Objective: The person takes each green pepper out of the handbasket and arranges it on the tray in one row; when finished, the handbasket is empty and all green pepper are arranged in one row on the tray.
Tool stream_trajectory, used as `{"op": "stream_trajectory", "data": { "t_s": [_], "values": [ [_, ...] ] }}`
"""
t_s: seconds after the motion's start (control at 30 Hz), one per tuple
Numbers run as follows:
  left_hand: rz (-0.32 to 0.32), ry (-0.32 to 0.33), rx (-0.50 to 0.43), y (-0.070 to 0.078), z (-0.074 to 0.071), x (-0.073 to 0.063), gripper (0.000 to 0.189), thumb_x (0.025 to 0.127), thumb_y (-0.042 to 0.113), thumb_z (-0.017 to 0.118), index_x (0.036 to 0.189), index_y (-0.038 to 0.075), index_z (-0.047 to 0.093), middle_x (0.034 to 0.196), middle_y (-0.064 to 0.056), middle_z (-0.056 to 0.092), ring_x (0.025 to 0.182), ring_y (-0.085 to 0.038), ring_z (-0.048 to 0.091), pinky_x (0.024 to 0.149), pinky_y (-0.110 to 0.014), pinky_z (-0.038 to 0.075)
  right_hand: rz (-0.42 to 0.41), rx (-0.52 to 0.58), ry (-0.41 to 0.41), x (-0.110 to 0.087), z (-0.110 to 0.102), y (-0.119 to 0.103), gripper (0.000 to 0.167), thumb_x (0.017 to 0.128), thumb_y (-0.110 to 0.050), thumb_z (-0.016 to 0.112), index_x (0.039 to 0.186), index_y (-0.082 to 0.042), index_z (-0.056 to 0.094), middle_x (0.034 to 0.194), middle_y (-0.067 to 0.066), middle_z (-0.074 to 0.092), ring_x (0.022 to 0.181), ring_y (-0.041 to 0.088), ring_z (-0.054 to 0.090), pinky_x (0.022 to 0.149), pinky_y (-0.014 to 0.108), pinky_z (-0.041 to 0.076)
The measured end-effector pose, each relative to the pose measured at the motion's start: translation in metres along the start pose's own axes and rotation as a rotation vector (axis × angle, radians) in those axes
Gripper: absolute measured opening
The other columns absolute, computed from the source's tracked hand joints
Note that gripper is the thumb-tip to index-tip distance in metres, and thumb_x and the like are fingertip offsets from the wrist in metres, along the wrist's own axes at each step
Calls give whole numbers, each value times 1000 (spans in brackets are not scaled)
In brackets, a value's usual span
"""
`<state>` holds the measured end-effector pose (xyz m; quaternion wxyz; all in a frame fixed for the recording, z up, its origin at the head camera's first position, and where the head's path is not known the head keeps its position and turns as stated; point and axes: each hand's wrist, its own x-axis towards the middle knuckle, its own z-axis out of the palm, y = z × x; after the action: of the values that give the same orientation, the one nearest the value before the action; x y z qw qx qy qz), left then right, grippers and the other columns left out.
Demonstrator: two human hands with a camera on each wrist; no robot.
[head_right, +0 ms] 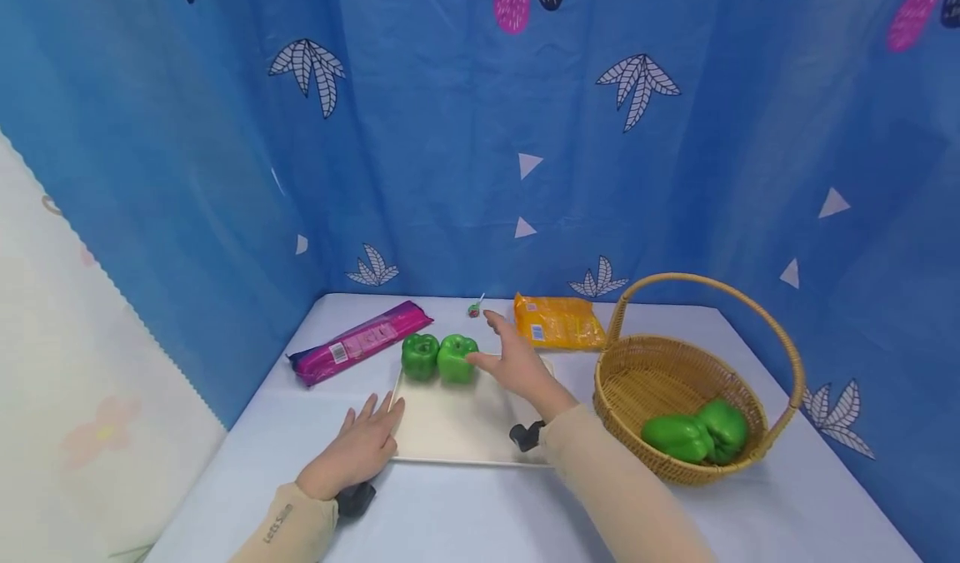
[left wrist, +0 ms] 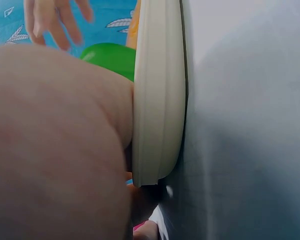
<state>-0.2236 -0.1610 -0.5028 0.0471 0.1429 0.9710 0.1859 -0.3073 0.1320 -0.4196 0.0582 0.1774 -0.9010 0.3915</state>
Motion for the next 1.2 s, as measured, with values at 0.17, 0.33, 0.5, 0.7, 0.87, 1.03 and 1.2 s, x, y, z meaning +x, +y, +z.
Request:
{"op": "stream_trajectory", "data": {
  "t_s": [0.17, 0.33, 0.5, 0.7, 0.87, 1.03, 1.2],
  "values": [
    [-2, -7, 3, -1, -1, 1, 63, 102, 23, 49, 161, 6, 35, 169, -19, 24, 157, -46, 14, 119, -74, 9, -29, -15, 182, -22, -63, 5, 72, 95, -33, 75, 156, -15, 41, 150, 14, 55, 136, 36, 53, 103, 57, 51],
    [-10, -16, -4, -2, -3, -2, 63, 102, 23, 50, 160, 5, 34, 169, -20, 24, 157, -47, 13, 119, -75, 8, -32, -103, 279, -49, -123, 24, 61, 100, -40, 67, 151, -11, 48, 142, 16, 60, 128, 36, 57, 94, 56, 54],
    [-2, -19, -4, -1, -6, -3, 62, 103, 23, 49, 160, 4, 35, 169, -21, 24, 157, -47, 13, 119, -75, 8, 26, -211, 322, -80, -169, 47, 53, 103, -42, 61, 141, -6, 57, 135, 22, 62, 120, 40, 60, 90, 58, 55],
    [-10, -34, -12, 2, -7, 0, 63, 103, 24, 48, 161, 5, 33, 169, -20, 23, 157, -47, 11, 119, -75, 7, 117, -275, 274, -106, -200, 71, 57, 103, -48, 58, 140, -5, 59, 135, 23, 60, 118, 43, 58, 91, 62, 53],
    [-24, -31, -3, -1, -7, -1, 63, 102, 24, 47, 161, 6, 32, 169, -20, 22, 157, -47, 10, 119, -75, 6, 141, -252, 261, -108, -192, 97, 53, 103, -47, 59, 136, -4, 61, 129, 23, 64, 112, 43, 62, 86, 61, 54],
    [-10, -18, -20, 2, -7, -1, 62, 102, 22, 47, 160, 4, 34, 169, -21, 24, 157, -47, 11, 119, -75, 7, 187, -239, 297, -106, -177, 125, 50, 103, -47, 58, 128, -3, 66, 123, 23, 67, 108, 41, 63, 83, 57, 55],
    [-5, -25, -27, 4, -9, -1, 62, 102, 22, 48, 160, 3, 34, 169, -22, 23, 157, -48, 11, 118, -76, 6, 241, -228, 260, -100, -169, 140, 52, 105, -48, 54, 127, -3, 66, 125, 25, 66, 113, 45, 62, 85, 58, 53]
  ]
}}
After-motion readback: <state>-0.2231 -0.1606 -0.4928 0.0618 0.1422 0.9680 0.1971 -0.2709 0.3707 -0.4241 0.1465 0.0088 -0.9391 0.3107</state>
